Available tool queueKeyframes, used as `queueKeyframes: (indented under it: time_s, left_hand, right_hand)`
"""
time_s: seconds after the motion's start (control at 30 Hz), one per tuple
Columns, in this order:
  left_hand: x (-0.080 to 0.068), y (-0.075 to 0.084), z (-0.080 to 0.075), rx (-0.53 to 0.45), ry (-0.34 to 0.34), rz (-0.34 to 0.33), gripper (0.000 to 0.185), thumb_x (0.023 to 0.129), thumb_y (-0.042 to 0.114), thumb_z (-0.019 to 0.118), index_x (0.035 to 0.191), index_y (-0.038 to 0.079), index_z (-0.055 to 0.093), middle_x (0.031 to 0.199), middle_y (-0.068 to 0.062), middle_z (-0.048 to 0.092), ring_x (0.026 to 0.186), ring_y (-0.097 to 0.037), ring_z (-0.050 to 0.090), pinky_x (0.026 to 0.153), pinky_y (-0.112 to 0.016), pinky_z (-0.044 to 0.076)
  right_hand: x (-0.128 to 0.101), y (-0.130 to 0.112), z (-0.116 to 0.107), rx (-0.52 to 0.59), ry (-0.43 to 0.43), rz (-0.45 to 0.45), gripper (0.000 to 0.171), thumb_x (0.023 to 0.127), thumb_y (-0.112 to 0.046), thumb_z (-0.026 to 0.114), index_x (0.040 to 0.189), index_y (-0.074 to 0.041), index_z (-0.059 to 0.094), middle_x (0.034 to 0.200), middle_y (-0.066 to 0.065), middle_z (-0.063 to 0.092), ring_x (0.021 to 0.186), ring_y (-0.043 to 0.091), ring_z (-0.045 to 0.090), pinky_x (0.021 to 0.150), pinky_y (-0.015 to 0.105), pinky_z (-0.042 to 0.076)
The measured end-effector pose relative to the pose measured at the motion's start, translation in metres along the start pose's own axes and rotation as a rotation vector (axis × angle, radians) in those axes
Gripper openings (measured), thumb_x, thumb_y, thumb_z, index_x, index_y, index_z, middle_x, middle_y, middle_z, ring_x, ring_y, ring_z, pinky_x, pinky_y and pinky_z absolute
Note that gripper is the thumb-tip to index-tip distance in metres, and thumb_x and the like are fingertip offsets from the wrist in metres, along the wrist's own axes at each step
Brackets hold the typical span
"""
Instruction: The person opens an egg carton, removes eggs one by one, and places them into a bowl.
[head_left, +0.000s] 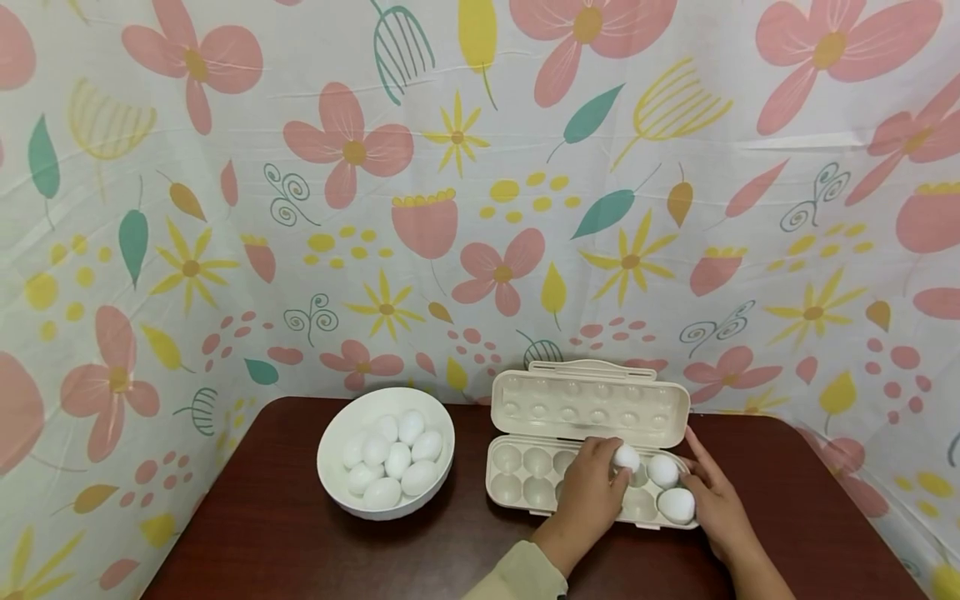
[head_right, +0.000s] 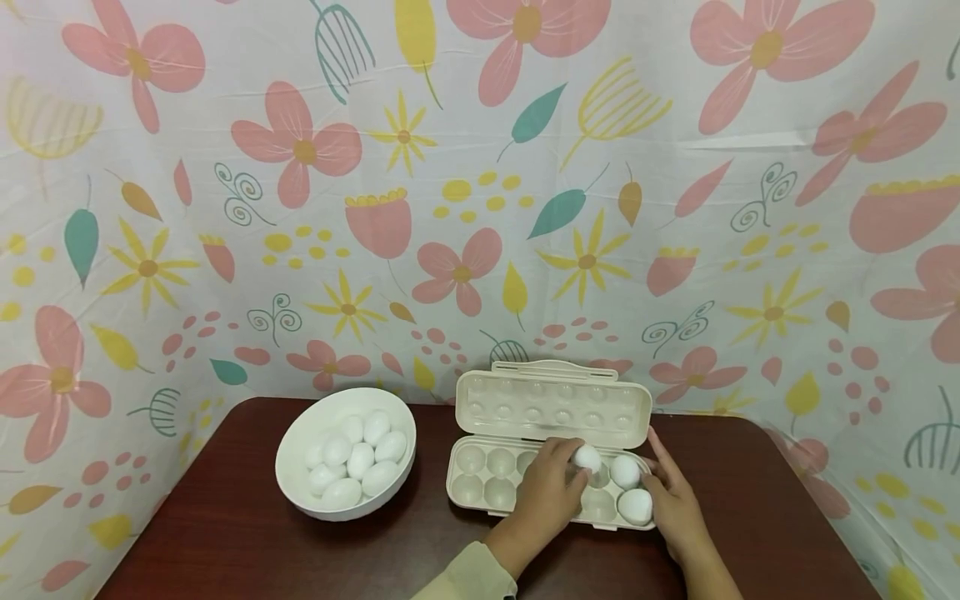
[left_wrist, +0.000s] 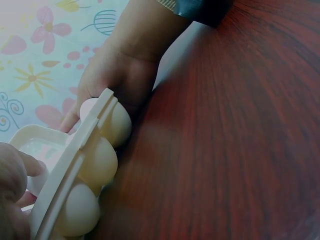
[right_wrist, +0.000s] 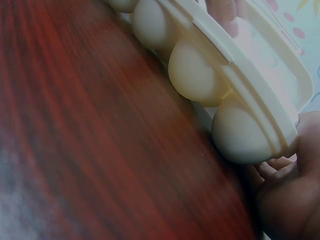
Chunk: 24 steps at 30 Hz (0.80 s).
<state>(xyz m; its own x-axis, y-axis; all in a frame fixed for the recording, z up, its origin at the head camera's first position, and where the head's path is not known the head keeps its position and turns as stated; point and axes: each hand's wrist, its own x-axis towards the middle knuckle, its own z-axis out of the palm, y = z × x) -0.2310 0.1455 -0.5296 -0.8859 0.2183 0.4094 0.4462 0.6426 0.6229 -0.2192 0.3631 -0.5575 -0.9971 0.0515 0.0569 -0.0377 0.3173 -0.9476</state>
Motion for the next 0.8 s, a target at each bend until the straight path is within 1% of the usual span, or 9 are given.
queueKeyframes:
  time_s: [0.13,0.33,0.57,0.7,0.8]
  left_hand:
    - [0.000,0.001,-0.005,-0.021,0.043,-0.008,0.035,0.093,0.023,0.073,0.127,0.019,0.066,0.118,0.004,0.064,0.095,-0.009,0.068,0.073,-0.018,0.053]
    - [0.000,0.003,-0.011,-0.046,0.073,0.000,0.036,0.092,0.023,0.073,0.127,0.019,0.066,0.117,0.003,0.063,0.096,-0.012,0.069,0.076,-0.018,0.054]
    - [0.000,0.005,-0.018,-0.104,0.072,-0.005,0.036,0.092,0.019,0.074,0.127,0.017,0.066,0.119,0.000,0.063,0.101,-0.013,0.068,0.084,-0.021,0.054]
    - [-0.001,0.006,-0.021,-0.120,0.067,-0.010,0.036,0.091,0.018,0.075,0.126,0.016,0.066,0.118,-0.001,0.062,0.101,-0.013,0.067,0.085,-0.020,0.054]
    - [-0.002,0.006,-0.025,-0.132,0.058,0.003,0.037,0.091,0.017,0.074,0.127,0.015,0.066,0.119,-0.001,0.061,0.102,-0.012,0.066,0.085,-0.019,0.054]
  right_hand:
    - [0.000,0.000,0.001,-0.004,0.001,-0.014,0.064,0.110,-0.016,0.040,0.163,-0.032,0.009,0.110,-0.036,0.056,0.100,-0.010,0.058,0.078,0.015,0.050]
    - [0.001,-0.001,0.001,0.016,-0.008,-0.032,0.065,0.109,-0.014,0.040,0.163,-0.030,0.009,0.111,-0.036,0.057,0.100,-0.009,0.059,0.077,0.016,0.051]
    - [-0.001,-0.002,0.000,-0.026,0.007,-0.003,0.064,0.109,-0.016,0.041,0.163,-0.032,0.009,0.108,-0.037,0.056,0.099,-0.011,0.057,0.077,0.015,0.050]
    - [-0.001,-0.001,0.000,-0.037,0.005,0.005,0.065,0.109,-0.016,0.040,0.163,-0.032,0.008,0.107,-0.036,0.055,0.100,-0.011,0.056,0.078,0.015,0.050]
    - [-0.001,-0.001,0.000,-0.031,0.005,-0.002,0.065,0.109,-0.014,0.040,0.163,-0.031,0.008,0.107,-0.036,0.056,0.099,-0.011,0.056,0.077,0.014,0.050]
